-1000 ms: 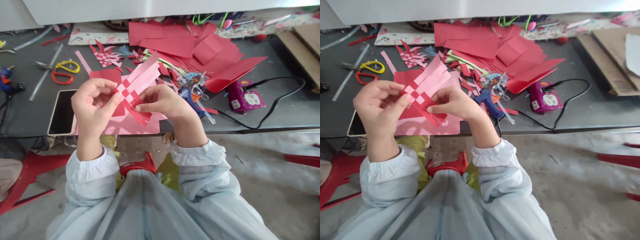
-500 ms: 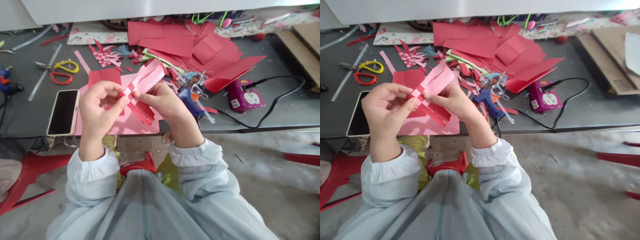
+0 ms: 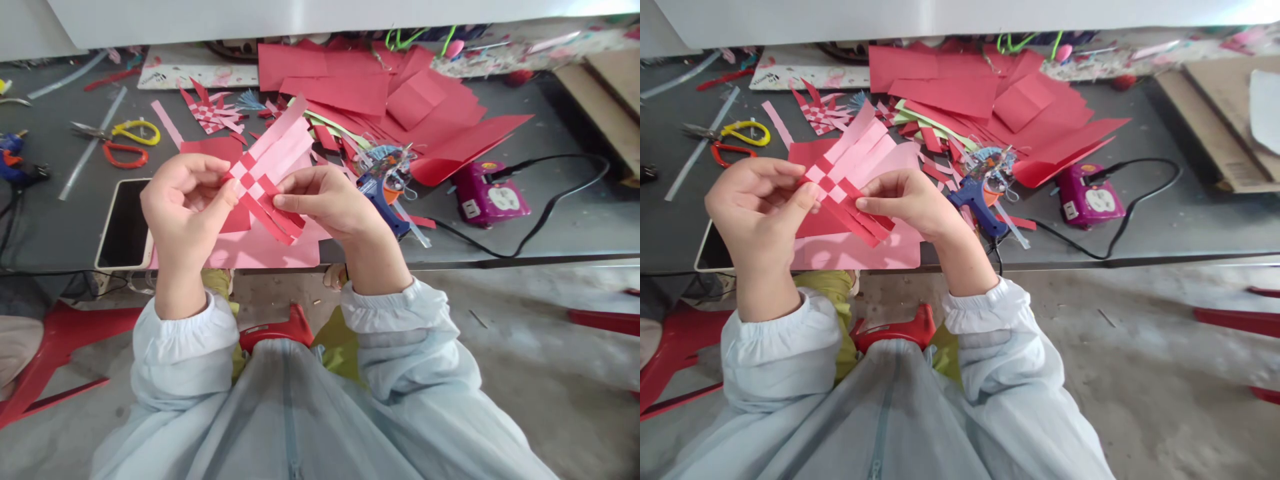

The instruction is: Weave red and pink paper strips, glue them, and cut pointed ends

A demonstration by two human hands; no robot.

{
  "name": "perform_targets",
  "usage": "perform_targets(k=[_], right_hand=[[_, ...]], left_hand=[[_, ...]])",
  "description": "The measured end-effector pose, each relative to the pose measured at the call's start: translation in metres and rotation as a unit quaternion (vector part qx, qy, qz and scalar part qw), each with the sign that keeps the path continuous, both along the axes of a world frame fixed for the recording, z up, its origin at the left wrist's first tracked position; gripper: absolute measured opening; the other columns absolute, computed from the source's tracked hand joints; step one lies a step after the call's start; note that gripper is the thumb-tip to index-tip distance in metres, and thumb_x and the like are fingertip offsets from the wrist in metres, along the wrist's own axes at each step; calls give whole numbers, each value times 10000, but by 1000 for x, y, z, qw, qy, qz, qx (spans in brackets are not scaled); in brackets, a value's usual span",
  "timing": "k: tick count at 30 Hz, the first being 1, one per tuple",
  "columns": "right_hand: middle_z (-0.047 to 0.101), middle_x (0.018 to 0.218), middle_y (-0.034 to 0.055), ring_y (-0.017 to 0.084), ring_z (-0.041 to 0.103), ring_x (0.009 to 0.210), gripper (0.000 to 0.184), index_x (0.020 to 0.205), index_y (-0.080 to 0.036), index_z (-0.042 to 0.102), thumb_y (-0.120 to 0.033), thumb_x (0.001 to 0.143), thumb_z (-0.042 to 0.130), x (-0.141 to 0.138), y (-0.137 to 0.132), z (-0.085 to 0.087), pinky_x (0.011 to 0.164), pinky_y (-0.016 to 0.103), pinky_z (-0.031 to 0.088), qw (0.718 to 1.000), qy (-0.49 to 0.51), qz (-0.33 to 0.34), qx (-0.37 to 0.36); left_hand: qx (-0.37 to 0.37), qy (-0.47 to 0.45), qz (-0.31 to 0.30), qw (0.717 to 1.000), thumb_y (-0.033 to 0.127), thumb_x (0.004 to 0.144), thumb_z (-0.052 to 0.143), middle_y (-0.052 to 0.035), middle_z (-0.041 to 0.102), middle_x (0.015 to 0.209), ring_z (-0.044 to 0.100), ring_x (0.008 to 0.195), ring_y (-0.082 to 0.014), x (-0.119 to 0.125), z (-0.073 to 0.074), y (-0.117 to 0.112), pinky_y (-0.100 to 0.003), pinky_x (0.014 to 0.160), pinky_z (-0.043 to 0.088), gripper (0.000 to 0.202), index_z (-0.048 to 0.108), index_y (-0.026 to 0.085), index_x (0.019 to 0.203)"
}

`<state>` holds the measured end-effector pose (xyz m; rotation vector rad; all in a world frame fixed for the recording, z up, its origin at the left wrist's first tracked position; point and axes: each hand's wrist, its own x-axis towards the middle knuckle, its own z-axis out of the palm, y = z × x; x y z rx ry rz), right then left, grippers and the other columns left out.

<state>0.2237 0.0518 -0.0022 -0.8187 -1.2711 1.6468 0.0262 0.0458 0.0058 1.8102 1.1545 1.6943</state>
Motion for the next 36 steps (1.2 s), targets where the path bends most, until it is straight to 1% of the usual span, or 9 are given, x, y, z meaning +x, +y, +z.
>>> perform_targets(k=[5,10,13,18,23,25,28,33,36], right_hand=[[660,644,-29,59,560,562,314,727,-138,713,-331,596,922,4,0,2,526,204,478,1000,1,-13,-8],[691,682,-13,81,613,613,266,743,-150,736,-287,602,915,9,-1,3,582,225,528,1000,-8,-11,-7],[704,708,-3,88,622,626,294,755,-148,740,-313,595,923,12,-1,2,587,228,530,1000,-13,-16,-2],[653,644,-15,75,561,589,412,740,-138,723,-480,606,910,8,-3,4,551,211,466,999,-35,-12,23],[536,563,-46,46,434,509,489,662,-144,637,-595,688,826,-2,-7,2,451,206,312,998,-56,0,36],[520,566,-52,42,416,507,490,641,-151,609,-578,663,849,-4,-7,1,440,204,289,998,-60,-1,23],[549,591,-48,42,426,511,466,675,-147,635,-534,623,889,-4,-5,1,442,200,303,998,-53,20,12],[558,581,-42,44,439,525,404,651,-135,635,-434,637,905,1,-3,3,465,200,320,998,-54,29,16],[579,598,-29,61,474,563,359,646,-135,638,-386,655,895,5,-3,5,509,213,367,997,-68,23,23]], left_hand=[[4,-3,-2,1000,384,758,844,38,721,749,715,682,-138,-4,1,1,-306,570,589,213,709,263,870],[17,-14,-23,999,447,763,850,66,713,733,705,653,-117,-9,0,4,-290,540,545,273,712,243,882],[25,-9,-26,999,492,736,858,80,703,742,704,661,-105,-12,-2,7,-280,552,536,345,701,229,895],[20,-14,-32,999,474,689,893,64,714,708,696,622,-116,-8,-2,6,-264,504,535,346,724,236,873],[-28,2,-11,1000,446,725,848,28,724,736,703,659,-147,5,4,-4,-279,545,569,249,708,273,838],[-46,14,-12,999,449,720,844,28,711,729,706,670,-157,8,6,-7,-279,564,568,255,694,276,833],[-46,18,-7,999,436,718,843,29,709,731,701,667,-151,8,7,-8,-267,558,556,247,694,274,830],[-19,5,-5,1000,423,740,849,34,710,729,680,637,-123,2,5,-4,-272,542,555,233,713,268,848],[4,6,-20,1000,480,738,856,43,685,710,682,648,-118,-5,2,1,-292,555,550,322,693,234,866]])
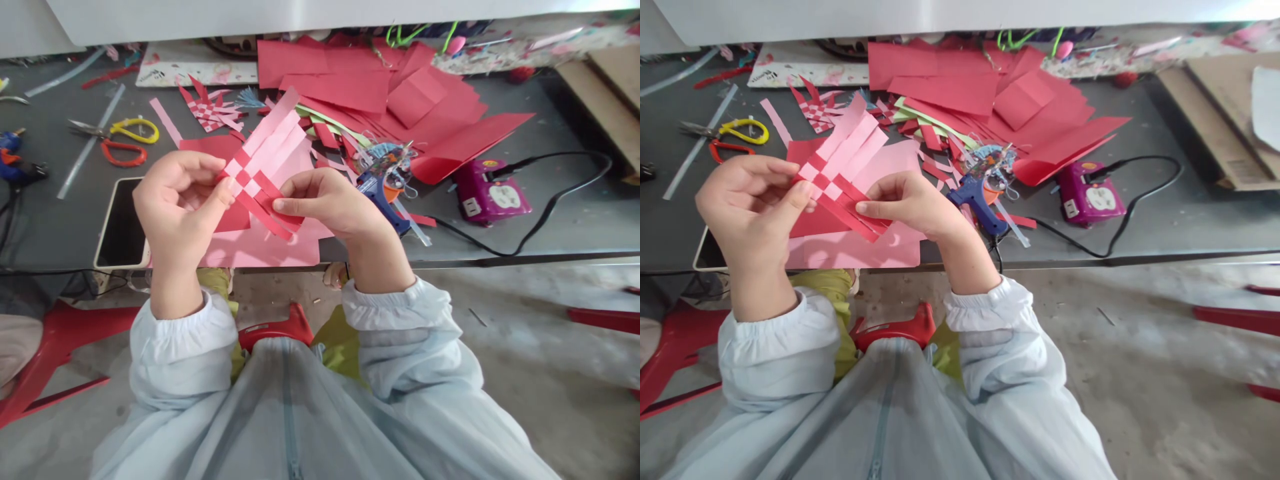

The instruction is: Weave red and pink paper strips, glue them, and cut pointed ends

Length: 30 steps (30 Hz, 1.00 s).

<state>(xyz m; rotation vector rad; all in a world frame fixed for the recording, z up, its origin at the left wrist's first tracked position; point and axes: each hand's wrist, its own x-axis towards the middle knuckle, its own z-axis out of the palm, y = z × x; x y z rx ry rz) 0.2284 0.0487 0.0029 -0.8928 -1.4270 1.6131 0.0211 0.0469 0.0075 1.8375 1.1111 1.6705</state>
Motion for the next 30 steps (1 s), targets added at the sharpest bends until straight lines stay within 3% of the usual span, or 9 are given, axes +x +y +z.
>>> perform_targets(k=[4,11,18,24,30], right_hand=[[601,609,-19,78,510,588,325,660,-139,661,-383,668,877,5,0,2,560,235,419,1000,-25,2,12],[673,682,16,87,544,620,281,768,-118,728,-375,724,832,17,-1,2,576,238,420,997,-61,19,40],[590,582,-10,66,498,565,488,639,-131,658,-588,762,775,14,-2,2,537,213,371,996,-38,41,69],[533,532,-37,39,419,485,545,619,-123,622,-631,687,808,-6,-4,-3,448,198,306,999,4,42,6],[589,523,-27,48,477,455,468,639,-110,660,-492,575,924,-15,-3,-6,426,186,358,998,11,35,-52]], left_hand=[[4,14,2,1000,527,730,854,57,680,732,690,685,-109,-9,-3,5,-264,553,518,409,661,204,891],[9,-17,-9,1000,350,767,853,64,726,746,668,584,-90,-14,2,3,-239,507,510,215,720,259,909],[4,-31,-24,999,293,751,864,52,740,742,682,596,-110,-6,4,-1,-229,502,517,201,735,257,901],[11,-18,-24,999,303,729,871,36,740,743,677,604,-108,4,0,-2,-228,500,537,205,745,252,883],[17,-9,-23,1000,315,717,873,33,735,739,684,600,-110,8,-1,-4,-219,484,534,206,746,257,868]])
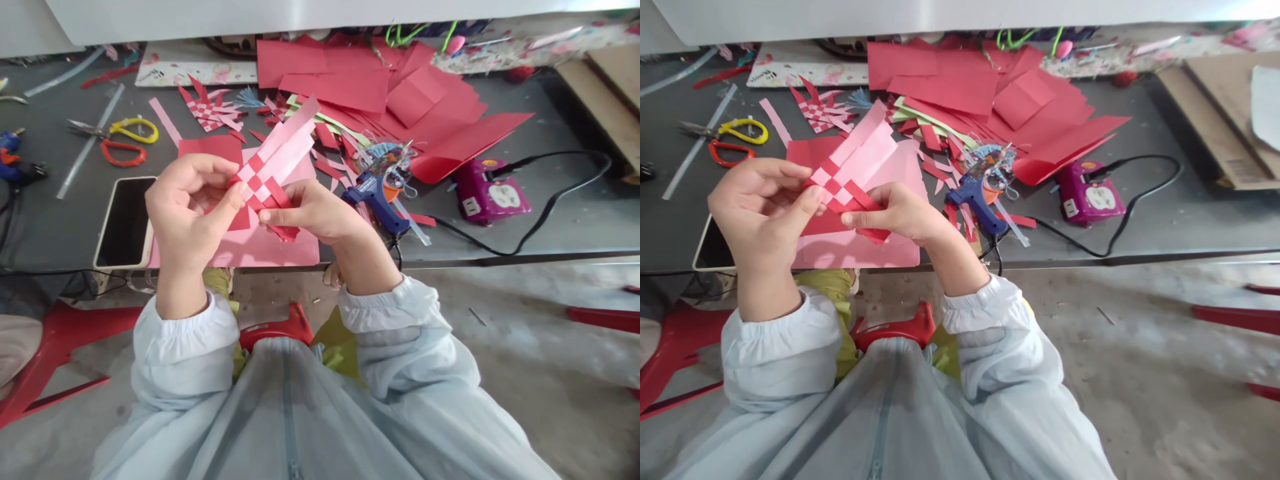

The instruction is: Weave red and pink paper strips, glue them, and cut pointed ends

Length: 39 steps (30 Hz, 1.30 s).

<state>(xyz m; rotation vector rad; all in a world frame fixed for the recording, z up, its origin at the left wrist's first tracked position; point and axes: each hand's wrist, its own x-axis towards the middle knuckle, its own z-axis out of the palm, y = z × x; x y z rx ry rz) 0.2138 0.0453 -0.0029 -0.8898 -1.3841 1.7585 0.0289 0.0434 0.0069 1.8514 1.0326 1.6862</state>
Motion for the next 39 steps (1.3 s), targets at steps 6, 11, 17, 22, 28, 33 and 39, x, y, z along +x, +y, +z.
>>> perform_targets(k=[6,11,17,22,28,33,39], right_hand=[[619,560,-16,67,523,505,401,693,-97,705,-420,599,924,5,1,-1,471,200,442,1000,-17,15,5],[659,628,-5,94,573,584,313,728,-104,741,-357,629,895,9,0,1,530,220,483,997,-62,46,12],[663,621,-13,93,574,576,261,774,-114,752,-328,674,863,18,2,2,552,225,475,992,-87,87,26],[679,676,5,103,601,622,377,820,-97,727,-413,677,876,23,3,5,583,230,483,990,-47,127,28],[611,590,-26,58,513,535,437,760,-112,692,-520,710,841,11,0,0,507,194,402,995,4,95,41],[637,646,-14,70,519,567,427,811,-124,729,-496,665,877,3,-1,-3,498,196,409,998,2,57,2],[661,656,2,79,538,588,408,799,-107,755,-446,630,908,4,1,-5,529,209,431,999,-14,41,-9]], left_hand=[[-1,-9,23,1000,276,707,869,32,725,720,684,606,-114,0,4,-2,-213,478,531,190,749,250,851],[-8,-13,21,1000,340,734,872,48,718,727,666,609,-99,-5,5,-2,-221,523,546,218,729,247,869],[-6,-13,21,1000,395,744,867,53,710,732,684,627,-101,-12,6,0,-213,528,551,254,707,252,880],[26,-39,-2,999,348,749,864,53,714,707,668,552,-85,-9,6,1,-202,498,564,226,723,228,879],[11,-23,-5,1000,266,719,868,39,727,727,687,604,-114,3,3,-2,-227,481,560,196,745,255,871],[-2,-33,-10,999,177,703,851,22,736,740,684,608,-122,5,1,-2,-251,497,573,197,758,258,856],[-3,-17,5,1000,301,737,865,27,729,752,696,641,-125,4,4,-4,-248,525,576,182,751,264,874]])
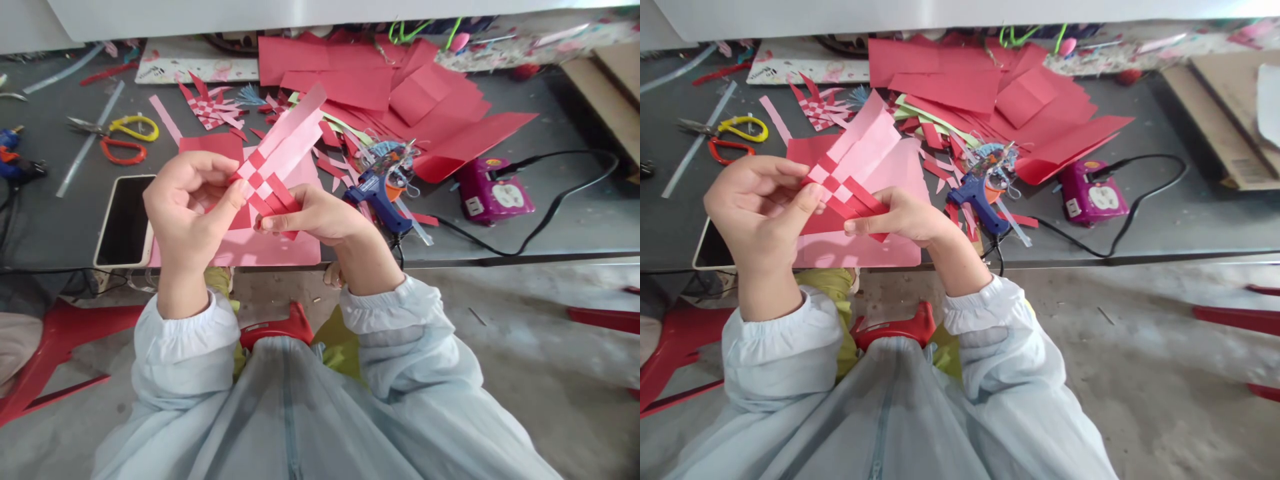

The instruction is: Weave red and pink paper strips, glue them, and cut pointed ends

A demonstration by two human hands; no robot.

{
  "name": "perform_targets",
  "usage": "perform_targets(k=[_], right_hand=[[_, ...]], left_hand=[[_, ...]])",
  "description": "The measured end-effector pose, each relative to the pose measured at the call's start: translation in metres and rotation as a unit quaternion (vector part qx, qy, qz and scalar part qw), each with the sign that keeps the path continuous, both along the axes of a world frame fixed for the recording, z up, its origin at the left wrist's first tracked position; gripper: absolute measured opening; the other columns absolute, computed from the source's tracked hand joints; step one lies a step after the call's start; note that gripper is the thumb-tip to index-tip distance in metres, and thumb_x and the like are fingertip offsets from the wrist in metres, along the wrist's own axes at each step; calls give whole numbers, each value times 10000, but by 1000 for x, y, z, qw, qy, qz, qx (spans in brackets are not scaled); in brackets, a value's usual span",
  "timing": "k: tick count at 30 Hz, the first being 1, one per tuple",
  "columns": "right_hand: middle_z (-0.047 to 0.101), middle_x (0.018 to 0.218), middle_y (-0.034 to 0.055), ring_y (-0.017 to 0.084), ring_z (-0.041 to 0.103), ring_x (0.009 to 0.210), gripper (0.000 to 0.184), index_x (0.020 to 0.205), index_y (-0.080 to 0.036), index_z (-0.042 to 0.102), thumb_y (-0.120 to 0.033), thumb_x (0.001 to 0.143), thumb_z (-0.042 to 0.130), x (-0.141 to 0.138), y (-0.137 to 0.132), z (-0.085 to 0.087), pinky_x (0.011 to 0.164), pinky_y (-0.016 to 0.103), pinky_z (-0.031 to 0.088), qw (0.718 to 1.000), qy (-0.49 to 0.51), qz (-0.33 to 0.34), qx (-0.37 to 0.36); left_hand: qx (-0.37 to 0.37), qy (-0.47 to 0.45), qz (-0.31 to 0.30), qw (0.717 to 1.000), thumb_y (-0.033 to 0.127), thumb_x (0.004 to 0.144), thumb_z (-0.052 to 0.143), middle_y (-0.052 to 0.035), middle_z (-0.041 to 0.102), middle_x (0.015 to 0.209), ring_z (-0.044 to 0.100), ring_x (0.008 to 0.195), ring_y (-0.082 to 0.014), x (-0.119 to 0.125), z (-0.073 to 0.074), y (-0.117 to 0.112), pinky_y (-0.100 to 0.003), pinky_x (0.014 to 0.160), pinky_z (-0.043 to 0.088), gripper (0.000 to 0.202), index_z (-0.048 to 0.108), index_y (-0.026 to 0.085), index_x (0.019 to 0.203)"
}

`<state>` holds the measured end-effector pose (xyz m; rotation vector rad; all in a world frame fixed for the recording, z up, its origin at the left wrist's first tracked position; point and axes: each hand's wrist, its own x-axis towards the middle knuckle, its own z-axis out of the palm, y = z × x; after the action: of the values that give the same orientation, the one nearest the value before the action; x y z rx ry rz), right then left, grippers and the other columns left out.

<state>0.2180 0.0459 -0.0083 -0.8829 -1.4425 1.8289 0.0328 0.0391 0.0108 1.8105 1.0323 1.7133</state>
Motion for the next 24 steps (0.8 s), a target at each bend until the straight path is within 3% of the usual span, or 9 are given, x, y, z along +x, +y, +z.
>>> perform_targets(k=[7,12,24], right_hand=[[674,700,16,109,574,666,400,775,-107,755,-447,628,904,6,-2,3,603,248,490,999,-34,25,23],[636,624,-19,84,542,578,371,744,-117,731,-428,636,901,9,-1,4,564,235,468,997,-56,55,25],[698,635,7,95,601,596,341,756,-104,752,-407,667,880,15,1,0,599,232,507,990,-48,128,26]], left_hand=[[36,-40,-11,998,293,708,890,23,729,712,659,570,-111,-4,-2,6,-236,474,541,211,755,238,861],[45,-43,0,998,300,702,894,15,730,704,638,538,-109,-9,-4,10,-250,457,521,234,750,225,870],[69,-71,13,995,334,684,912,29,708,658,650,507,-96,-16,0,14,-218,440,524,255,752,216,843]])
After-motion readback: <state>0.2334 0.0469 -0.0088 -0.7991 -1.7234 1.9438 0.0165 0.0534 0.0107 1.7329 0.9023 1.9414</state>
